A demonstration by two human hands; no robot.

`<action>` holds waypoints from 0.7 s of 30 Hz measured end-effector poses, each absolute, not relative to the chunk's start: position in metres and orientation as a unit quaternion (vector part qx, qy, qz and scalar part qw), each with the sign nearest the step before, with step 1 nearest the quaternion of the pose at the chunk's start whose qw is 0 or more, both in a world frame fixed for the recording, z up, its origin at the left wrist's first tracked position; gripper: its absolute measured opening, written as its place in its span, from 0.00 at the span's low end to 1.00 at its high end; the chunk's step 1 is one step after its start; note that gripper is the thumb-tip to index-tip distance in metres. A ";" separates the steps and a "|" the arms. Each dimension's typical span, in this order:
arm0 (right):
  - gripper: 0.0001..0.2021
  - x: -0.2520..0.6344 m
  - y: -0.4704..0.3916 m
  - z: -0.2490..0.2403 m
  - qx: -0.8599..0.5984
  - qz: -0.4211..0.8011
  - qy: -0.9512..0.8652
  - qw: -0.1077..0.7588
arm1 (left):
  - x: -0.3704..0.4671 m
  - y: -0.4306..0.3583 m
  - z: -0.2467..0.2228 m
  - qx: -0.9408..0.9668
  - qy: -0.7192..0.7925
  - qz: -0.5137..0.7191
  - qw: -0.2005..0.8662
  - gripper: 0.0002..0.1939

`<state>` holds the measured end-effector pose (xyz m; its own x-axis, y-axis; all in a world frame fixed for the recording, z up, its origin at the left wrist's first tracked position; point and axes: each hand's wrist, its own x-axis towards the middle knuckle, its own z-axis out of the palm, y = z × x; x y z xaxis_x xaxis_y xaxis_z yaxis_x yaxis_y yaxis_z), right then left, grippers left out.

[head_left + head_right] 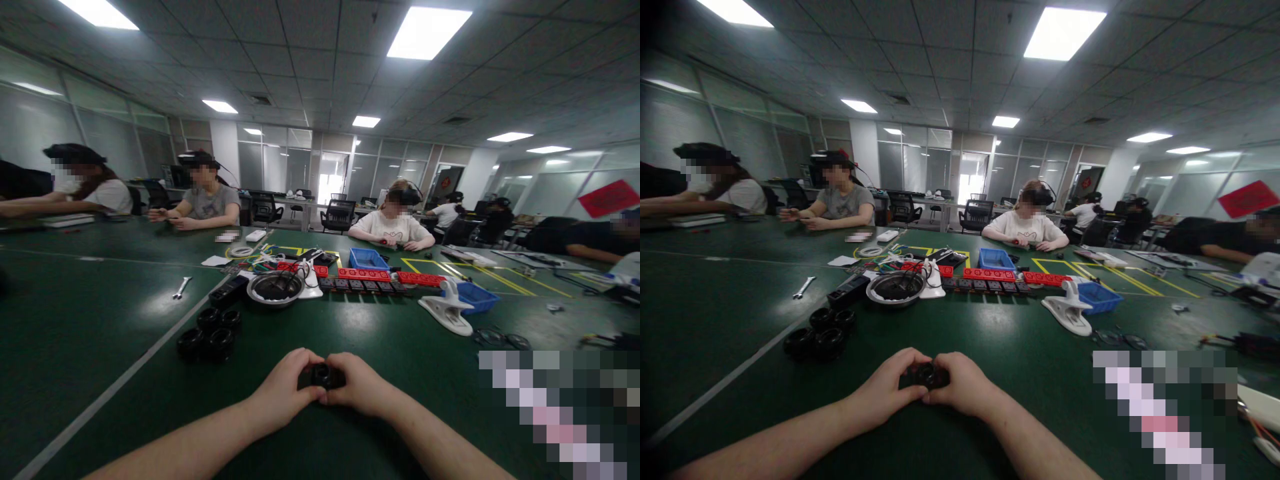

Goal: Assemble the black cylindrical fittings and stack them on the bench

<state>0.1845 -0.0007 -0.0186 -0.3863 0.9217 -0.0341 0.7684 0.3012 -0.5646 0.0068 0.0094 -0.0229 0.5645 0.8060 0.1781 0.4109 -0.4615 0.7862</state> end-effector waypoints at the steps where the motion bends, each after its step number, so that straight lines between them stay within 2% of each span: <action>1: 0.15 0.182 -0.002 -0.019 -0.552 0.228 -0.789 0.142 | 0.007 0.009 -0.023 0.807 0.381 0.278 0.354 0.14; 4: 0.16 0.175 -0.006 -0.021 -0.587 0.131 -0.790 0.120 | 0.008 0.008 -0.024 0.807 0.391 0.284 0.340 0.13; 7: 0.16 0.171 -0.009 -0.022 -0.587 0.084 -0.798 0.105 | 0.009 0.009 -0.024 0.807 0.393 0.285 0.335 0.12; 13: 0.25 0.178 -0.007 -0.017 -0.530 0.136 -0.826 0.136 | 0.008 0.011 -0.023 0.817 0.373 0.284 0.335 0.13; 18: 0.13 0.191 0.001 -0.013 -0.482 0.248 -0.829 0.138 | 0.006 0.011 -0.023 0.824 0.351 0.281 0.346 0.15; 21: 0.10 0.192 0.002 -0.013 -0.494 0.266 -0.815 0.146 | 0.006 0.011 -0.023 0.824 0.349 0.281 0.347 0.14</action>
